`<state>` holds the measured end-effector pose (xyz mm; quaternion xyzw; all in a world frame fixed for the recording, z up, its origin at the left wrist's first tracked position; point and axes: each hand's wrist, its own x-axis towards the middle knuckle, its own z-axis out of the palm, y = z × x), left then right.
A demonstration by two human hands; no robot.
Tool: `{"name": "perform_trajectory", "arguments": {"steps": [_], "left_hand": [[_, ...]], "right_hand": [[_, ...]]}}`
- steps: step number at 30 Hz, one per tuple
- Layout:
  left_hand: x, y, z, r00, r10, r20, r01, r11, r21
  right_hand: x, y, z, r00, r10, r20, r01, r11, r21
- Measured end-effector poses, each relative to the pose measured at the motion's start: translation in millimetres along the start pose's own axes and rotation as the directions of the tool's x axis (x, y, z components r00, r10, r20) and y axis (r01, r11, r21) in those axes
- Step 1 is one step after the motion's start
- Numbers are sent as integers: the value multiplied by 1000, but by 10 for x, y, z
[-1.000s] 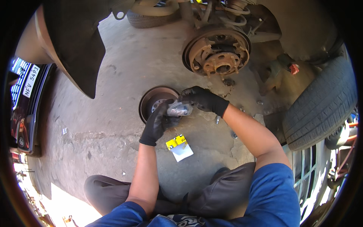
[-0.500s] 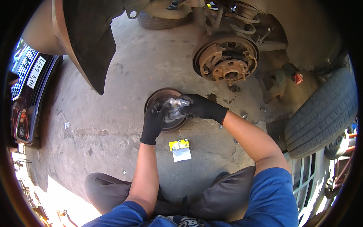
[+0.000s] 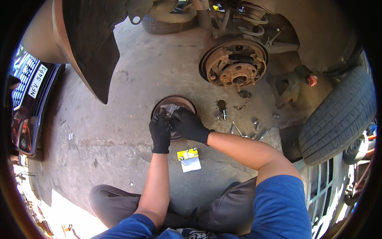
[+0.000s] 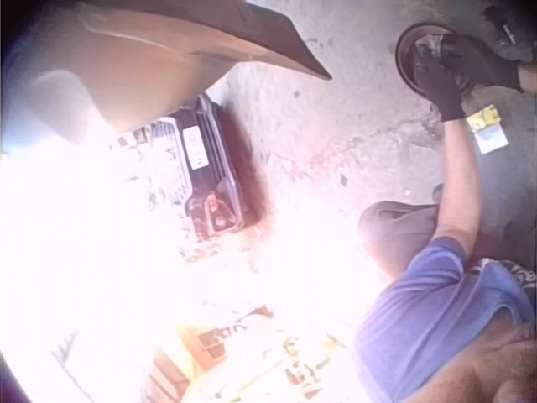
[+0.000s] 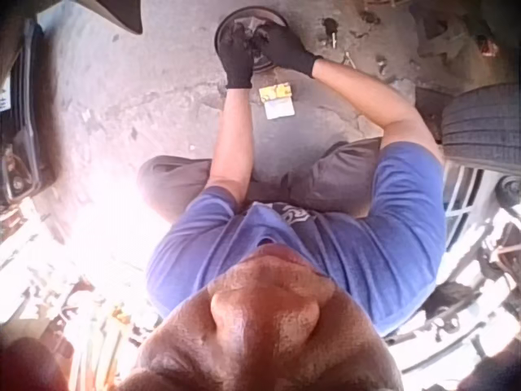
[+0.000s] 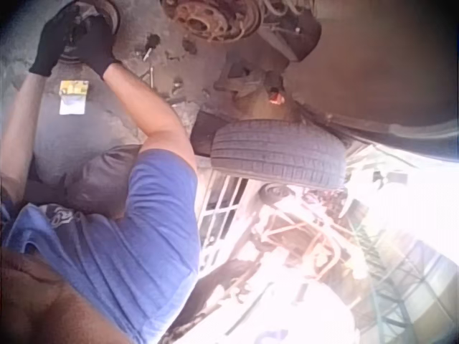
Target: The person removes bolts from a car's brake caliper using a wrench, detaches the caliper, and installs a new one. They then apply grease to the new caliper's mounting points and secure it to the brake assembly.
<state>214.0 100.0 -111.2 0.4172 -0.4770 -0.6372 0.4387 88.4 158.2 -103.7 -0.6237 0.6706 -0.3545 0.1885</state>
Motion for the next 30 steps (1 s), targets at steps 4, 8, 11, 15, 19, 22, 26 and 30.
{"name": "perform_trajectory", "arguments": {"steps": [4,8,11,15,19,22,26,30], "left_hand": [[31,-195,-24,957,229,-180,-111,857,503],[62,-479,-169,922,369,-116,-236,775,586],[147,-671,-225,927,372,-40,-287,775,563],[112,-899,-266,922,373,107,-333,619,711],[39,-1125,-219,853,457,252,-468,456,757],[15,-1174,-358,921,266,286,-388,712,586],[74,-1038,-598,862,-287,417,201,950,239],[75,-913,-518,904,-238,355,146,953,266]], "right_hand": [[-82,-73,131,998,22,59,-21,1000,-3],[-84,-126,173,977,129,171,-112,988,-104],[-25,-100,222,949,233,212,-183,956,-229],[-32,46,394,934,348,83,-307,899,-311],[-101,369,603,829,553,-89,-552,780,-294],[-111,648,682,850,522,66,-500,840,-209],[-1,876,514,870,486,83,-457,858,-234],[169,781,273,903,429,12,-416,883,-219]]}}
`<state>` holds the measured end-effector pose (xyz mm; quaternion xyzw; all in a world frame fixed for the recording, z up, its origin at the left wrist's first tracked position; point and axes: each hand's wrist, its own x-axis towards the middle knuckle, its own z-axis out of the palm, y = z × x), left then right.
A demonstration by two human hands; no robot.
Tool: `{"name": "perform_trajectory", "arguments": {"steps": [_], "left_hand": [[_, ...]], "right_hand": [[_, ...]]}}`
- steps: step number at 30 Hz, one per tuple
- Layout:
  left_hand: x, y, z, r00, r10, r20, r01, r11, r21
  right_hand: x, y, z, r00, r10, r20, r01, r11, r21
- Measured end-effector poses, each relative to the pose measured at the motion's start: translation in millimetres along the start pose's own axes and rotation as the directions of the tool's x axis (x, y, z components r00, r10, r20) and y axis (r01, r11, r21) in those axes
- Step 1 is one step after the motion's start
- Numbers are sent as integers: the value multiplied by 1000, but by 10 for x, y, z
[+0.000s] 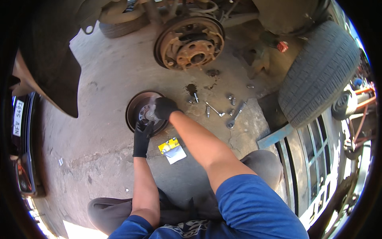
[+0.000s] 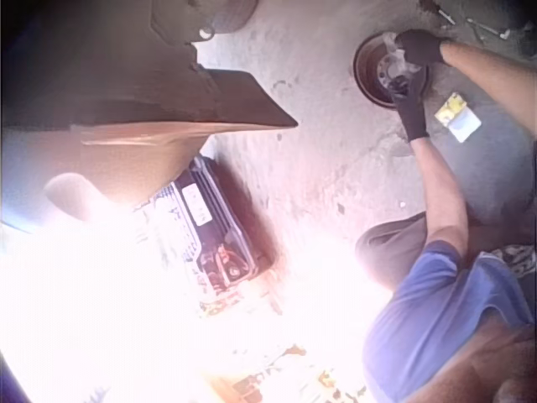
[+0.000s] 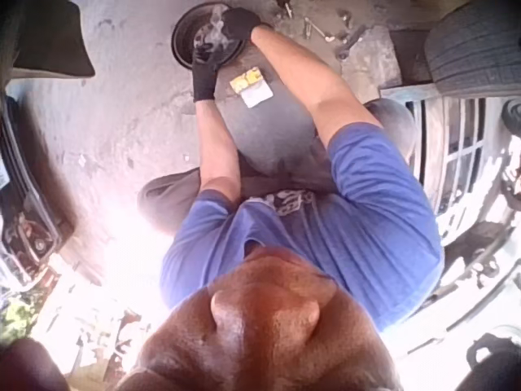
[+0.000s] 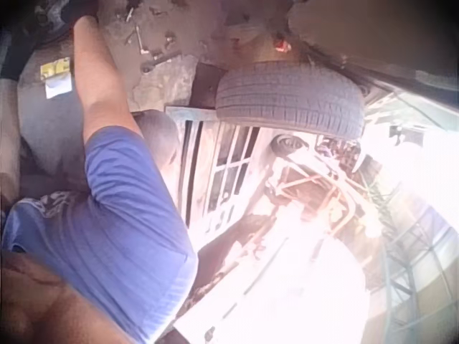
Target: The person removes bolts from a car's brake caliper using a wrench, detaches the caliper, and installs a new one. They then apply grease to the new caliper's mounting points and secure it to the brake assembly.
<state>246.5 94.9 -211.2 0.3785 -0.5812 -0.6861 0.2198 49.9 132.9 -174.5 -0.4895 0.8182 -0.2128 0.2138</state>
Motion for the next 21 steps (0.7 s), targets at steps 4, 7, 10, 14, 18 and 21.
{"name": "perform_trajectory", "arguments": {"steps": [4,7,10,14,18,21], "left_hand": [[78,187,2,915,397,-72,-316,816,483],[113,262,-95,932,362,7,-322,819,476],[79,255,-140,969,248,15,-241,924,297],[28,207,-122,912,295,-286,-63,788,613],[-19,199,-149,896,319,-309,28,653,757],[-44,183,-79,913,373,-164,-154,689,708]], "right_hand": [[-90,-305,-135,975,-199,98,205,978,-50],[-158,-416,-211,957,-246,155,255,966,-39],[-223,-484,-196,973,-202,115,212,974,-75],[-312,-605,71,993,-121,1,120,985,-121],[-276,-543,315,993,-65,-94,50,987,-151],[-202,-270,313,994,-105,-38,98,984,-146]]}}
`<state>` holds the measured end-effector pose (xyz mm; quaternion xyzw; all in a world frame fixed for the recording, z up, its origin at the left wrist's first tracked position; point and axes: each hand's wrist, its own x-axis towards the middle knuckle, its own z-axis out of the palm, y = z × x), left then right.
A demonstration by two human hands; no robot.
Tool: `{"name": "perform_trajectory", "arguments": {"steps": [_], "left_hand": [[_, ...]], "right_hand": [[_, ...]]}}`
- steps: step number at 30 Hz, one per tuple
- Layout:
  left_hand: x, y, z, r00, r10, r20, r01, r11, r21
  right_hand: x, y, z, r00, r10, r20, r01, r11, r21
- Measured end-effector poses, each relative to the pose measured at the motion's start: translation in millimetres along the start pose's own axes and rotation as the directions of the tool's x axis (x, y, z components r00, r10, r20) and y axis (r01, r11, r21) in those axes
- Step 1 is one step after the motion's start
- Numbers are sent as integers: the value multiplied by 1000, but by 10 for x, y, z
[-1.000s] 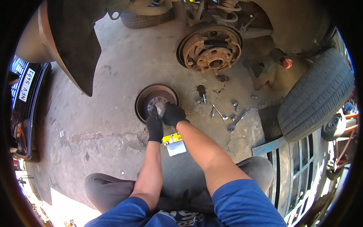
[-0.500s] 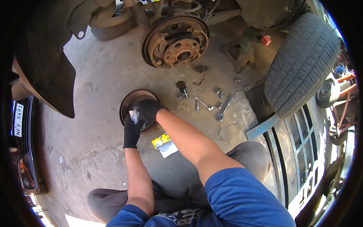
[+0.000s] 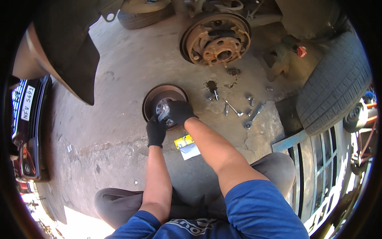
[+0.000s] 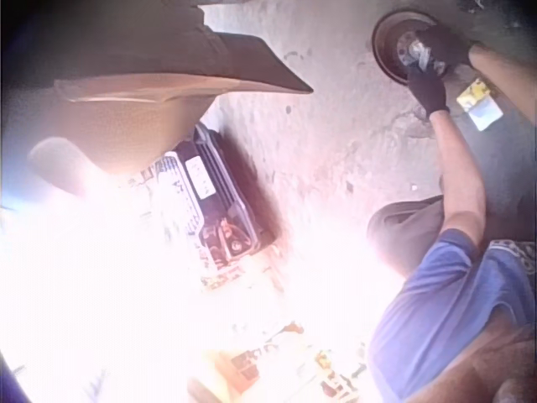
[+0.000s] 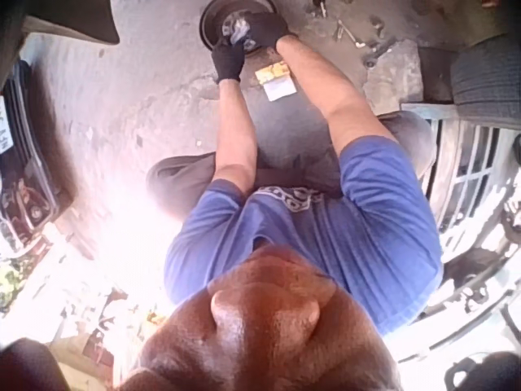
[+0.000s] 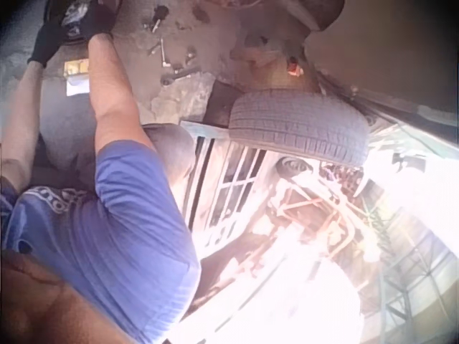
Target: The person removes bolts from a car's brake caliper using a wrench, detaches the caliper, and installs a new one. They then apply grease to the new caliper's mounting points and secure it to the brake assembly.
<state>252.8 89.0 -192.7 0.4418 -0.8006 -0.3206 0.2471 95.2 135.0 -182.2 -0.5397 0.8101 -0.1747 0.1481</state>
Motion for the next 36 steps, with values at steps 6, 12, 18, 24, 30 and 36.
{"name": "perform_trajectory", "arguments": {"steps": [6,12,18,24,30,36], "left_hand": [[-32,79,38,980,-117,163,178,878,-445],[123,-28,-117,748,-467,472,626,260,-735],[204,-28,22,963,-225,146,177,125,-976],[330,-188,-53,958,-261,116,92,-102,-991],[266,-201,-19,943,-308,-129,10,411,-912],[188,-280,-185,931,-362,33,165,340,-926]], "right_hand": [[2,370,54,999,-2,47,-5,988,153],[208,295,-128,987,-94,130,-67,491,869],[221,-254,-533,971,-229,71,66,540,839],[137,-534,-648,966,-257,21,197,789,583],[85,-587,-331,973,-224,-58,213,771,601],[108,-588,-222,991,-108,84,64,907,416]]}}
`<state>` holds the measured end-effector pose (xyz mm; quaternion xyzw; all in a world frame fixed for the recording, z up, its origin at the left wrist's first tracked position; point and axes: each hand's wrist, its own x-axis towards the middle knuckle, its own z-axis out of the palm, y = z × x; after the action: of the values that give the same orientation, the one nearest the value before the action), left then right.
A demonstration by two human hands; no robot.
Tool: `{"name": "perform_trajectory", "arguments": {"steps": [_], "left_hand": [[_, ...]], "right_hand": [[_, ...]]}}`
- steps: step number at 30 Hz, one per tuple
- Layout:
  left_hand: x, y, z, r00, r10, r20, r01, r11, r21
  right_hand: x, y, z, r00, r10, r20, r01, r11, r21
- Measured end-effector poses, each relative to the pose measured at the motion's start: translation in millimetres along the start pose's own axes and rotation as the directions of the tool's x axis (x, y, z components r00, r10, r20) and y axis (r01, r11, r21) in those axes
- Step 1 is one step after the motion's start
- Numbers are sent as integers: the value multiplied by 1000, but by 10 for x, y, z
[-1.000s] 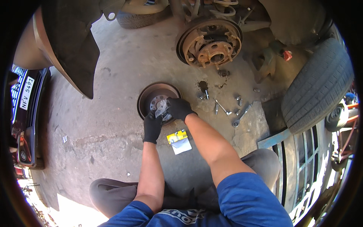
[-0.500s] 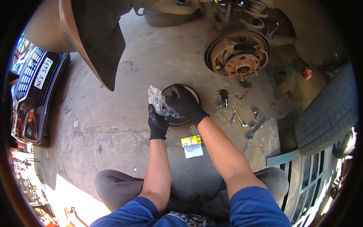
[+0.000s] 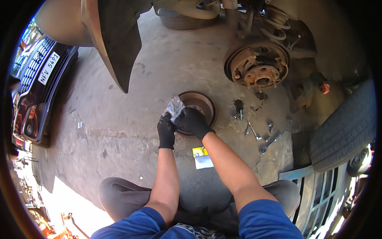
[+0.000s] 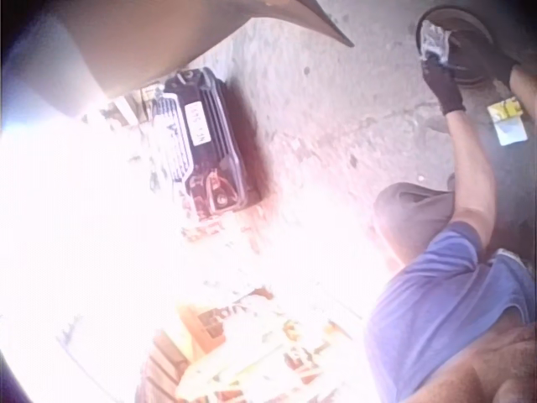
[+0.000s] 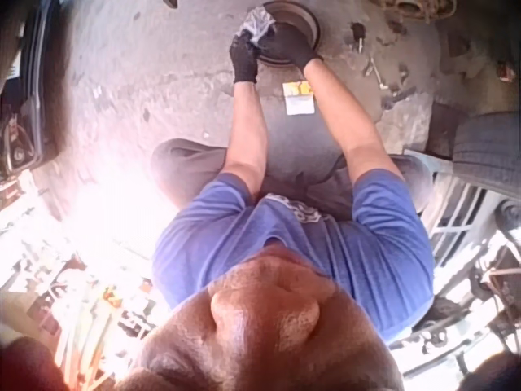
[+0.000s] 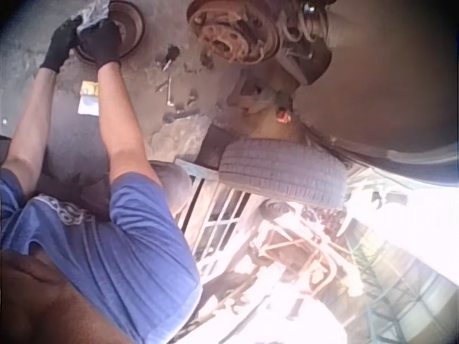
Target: The person removes bolts from a car's brake caliper using a wrench, detaches the caliper, and installs a new one. They then apply grease to the new caliper's mounting points and secure it to the brake assembly.
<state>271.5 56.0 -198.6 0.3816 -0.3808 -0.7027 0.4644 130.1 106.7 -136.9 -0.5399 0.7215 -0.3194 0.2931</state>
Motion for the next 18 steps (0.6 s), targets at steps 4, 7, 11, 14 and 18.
{"name": "perform_trajectory", "arguments": {"steps": [4,7,11,14,18], "left_hand": [[54,-108,-94,998,32,-47,-28,997,70],[213,-133,-262,931,243,-273,-155,939,306],[367,40,-601,866,116,-486,-220,962,-162],[304,132,-613,666,402,-628,176,734,656],[104,106,-196,811,326,-486,-67,877,476]], "right_hand": [[-3,-37,65,994,54,-100,-61,996,-72],[-34,-44,45,998,-21,-53,13,989,-147],[-79,76,-192,983,-170,76,176,981,-87],[-78,201,-324,979,-205,15,202,973,107],[-8,221,-177,987,-128,-93,151,941,302]]}}
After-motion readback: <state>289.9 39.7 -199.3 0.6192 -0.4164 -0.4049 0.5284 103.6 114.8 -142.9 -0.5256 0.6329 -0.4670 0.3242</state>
